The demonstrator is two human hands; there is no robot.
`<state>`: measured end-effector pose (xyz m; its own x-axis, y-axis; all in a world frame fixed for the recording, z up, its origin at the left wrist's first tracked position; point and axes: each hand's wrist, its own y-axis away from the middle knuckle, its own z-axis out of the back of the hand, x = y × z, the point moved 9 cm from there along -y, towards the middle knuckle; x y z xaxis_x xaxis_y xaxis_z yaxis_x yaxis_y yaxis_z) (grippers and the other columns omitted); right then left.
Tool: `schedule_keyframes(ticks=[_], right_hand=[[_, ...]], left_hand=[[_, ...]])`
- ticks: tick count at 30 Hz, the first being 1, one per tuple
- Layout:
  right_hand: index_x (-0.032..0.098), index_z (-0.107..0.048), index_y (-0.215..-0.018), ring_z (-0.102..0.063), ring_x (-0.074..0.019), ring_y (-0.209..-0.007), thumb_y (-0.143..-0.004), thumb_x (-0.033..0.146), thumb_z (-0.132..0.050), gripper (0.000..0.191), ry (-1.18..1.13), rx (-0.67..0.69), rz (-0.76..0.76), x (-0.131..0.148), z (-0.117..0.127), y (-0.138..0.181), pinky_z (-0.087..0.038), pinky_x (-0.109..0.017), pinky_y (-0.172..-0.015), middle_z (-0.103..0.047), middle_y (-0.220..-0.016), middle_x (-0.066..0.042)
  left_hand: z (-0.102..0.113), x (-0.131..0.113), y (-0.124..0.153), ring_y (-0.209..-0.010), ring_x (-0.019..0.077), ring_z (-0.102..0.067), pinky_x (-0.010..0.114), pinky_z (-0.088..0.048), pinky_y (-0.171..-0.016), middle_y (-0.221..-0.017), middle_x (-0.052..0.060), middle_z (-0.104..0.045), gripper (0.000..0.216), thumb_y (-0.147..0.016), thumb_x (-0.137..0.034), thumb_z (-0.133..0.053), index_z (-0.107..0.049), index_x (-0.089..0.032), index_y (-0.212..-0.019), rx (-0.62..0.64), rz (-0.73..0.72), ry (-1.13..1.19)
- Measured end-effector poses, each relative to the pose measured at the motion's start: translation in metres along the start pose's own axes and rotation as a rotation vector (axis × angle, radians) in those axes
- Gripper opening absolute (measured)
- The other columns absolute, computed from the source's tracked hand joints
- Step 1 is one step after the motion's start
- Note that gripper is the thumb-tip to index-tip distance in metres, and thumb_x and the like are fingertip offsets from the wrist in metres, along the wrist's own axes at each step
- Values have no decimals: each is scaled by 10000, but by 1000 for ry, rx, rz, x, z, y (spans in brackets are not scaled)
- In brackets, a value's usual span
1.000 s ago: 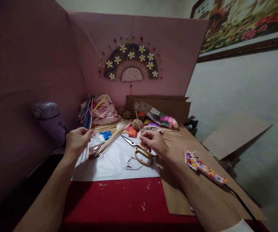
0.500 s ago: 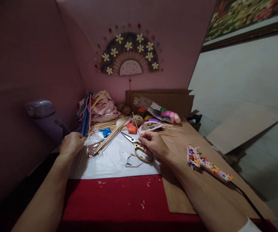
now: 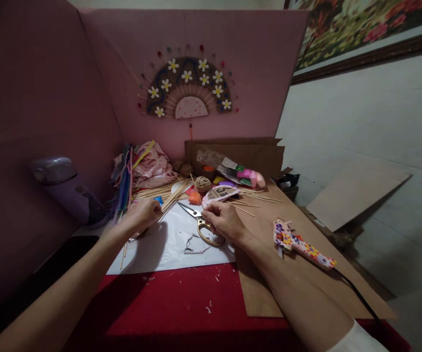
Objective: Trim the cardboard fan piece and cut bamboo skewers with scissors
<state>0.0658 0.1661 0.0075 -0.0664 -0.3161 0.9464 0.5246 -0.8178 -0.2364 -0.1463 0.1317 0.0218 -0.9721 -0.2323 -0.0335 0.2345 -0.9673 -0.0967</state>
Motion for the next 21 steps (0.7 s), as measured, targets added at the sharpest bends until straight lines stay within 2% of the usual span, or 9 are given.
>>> schedule_keyframes(ticks=[4,8,11,15,17,19,21], right_hand=[[153,-525,-675,-397,-62,-365,-764,352,-587,226,50,12,25,0,-4,1,-289,-191,-352,-466,-487,45],[153,-523,-672,-404,-62,-381,-775,326,-567,206,67,24,35,-1,-6,1,-292,-194,-368,-485,-512,33],[149,-524,-677,-409,-63,-390,-782,325,-564,209,82,27,37,-2,-6,0,-291,-194,-372,-485,-514,29],[150,-520,-682,-411,-60,-385,-783,333,-570,216,76,34,34,-3,-6,0,-293,-186,-367,-484,-516,32],[153,-516,-682,-411,-58,-382,-783,339,-570,219,57,30,31,-4,-6,0,-299,-182,-364,-486,-514,36],[156,-518,-706,-427,-62,-390,-783,339,-566,205,17,23,33,-4,-6,0,-320,-179,-364,-504,-529,37],[159,-520,-743,-466,-68,-417,-779,326,-565,177,-37,28,45,-1,-8,1,-358,-180,-378,-536,-572,32]], left_hand=[[-7,-21,-5,-908,300,-613,340,-414,-705,-943,188,-664,248,-779,-199,-459,-673,-141,-889,-39,-25,-33],[-11,-20,-9,-915,285,-612,350,-415,-739,-947,192,-658,295,-770,-97,-398,-663,-133,-893,-74,-11,-19],[-7,-12,-13,-895,293,-615,349,-416,-721,-922,192,-663,252,-737,-105,-436,-667,-145,-827,-105,18,26],[6,3,-18,-791,306,-626,330,-405,-626,-758,178,-665,126,-650,-115,-522,-638,-148,-611,-134,74,141],[13,7,-19,-721,268,-622,296,-393,-579,-669,133,-650,90,-624,-131,-562,-608,-158,-552,-138,65,236],[19,5,-16,-589,193,-590,256,-376,-514,-563,63,-604,98,-668,-198,-570,-593,-170,-577,-137,38,339],[22,-2,-10,-436,122,-493,223,-336,-429,-479,0,-526,153,-738,-287,-540,-568,-174,-638,-127,-11,617]])
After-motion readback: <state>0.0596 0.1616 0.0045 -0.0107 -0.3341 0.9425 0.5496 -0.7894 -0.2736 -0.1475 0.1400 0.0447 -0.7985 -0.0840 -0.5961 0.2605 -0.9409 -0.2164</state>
